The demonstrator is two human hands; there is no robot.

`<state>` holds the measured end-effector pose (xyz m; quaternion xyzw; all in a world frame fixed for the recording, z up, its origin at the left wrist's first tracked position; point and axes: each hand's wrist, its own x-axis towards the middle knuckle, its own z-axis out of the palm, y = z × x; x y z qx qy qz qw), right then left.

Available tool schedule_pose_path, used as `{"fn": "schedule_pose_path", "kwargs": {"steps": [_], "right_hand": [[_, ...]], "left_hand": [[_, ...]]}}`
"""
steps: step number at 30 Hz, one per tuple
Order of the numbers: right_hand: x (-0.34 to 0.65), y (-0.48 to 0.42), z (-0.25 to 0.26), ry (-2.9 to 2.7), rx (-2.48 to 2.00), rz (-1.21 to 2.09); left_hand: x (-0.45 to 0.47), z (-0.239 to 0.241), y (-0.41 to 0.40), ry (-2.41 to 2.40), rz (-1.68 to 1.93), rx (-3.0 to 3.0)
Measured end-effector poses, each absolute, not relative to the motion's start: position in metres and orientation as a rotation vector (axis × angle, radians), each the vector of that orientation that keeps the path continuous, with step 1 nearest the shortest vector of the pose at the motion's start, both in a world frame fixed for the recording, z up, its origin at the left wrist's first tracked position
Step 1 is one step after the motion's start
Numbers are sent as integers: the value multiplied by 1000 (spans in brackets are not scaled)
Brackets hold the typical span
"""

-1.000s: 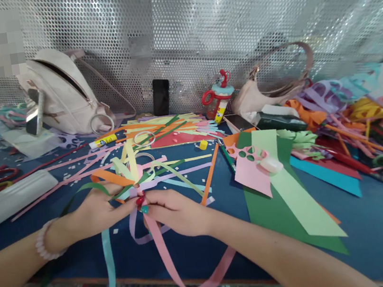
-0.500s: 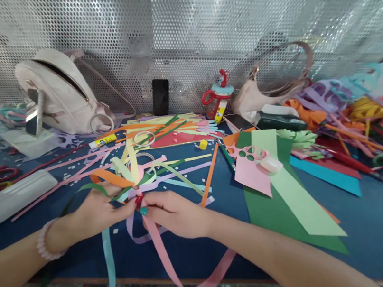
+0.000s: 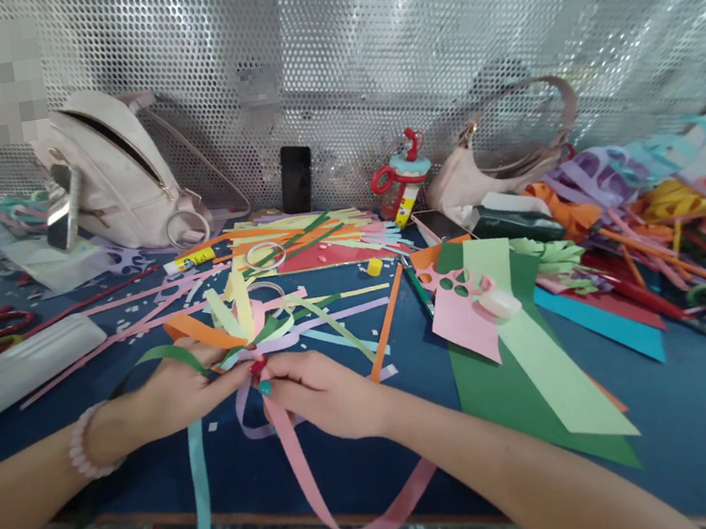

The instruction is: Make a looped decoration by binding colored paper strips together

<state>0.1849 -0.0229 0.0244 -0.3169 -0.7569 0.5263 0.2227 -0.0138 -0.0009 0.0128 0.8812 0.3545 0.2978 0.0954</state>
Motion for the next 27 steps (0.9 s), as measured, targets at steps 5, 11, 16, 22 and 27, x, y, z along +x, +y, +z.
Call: {"fn": "schedule_pose_path", "kwargs": {"steps": [5, 11, 16, 22, 27], "right_hand": [[185, -22, 26, -2130, -867, 1408], [185, -23, 25, -2130, -898, 1408], [185, -22, 23, -2109, -898, 1425], [184, -23, 26, -2091, -885, 1459], [185, -24, 27, -2135, -908, 1416]], "left_hand": [[-16, 12, -2, 1021, 905, 2623], [-14, 10, -2, 1012, 926, 2680], [-13, 11, 0, 955, 973, 2730], [-15, 13, -2, 932, 988, 2648], [-18, 12, 0, 1034, 860, 2624]]}}
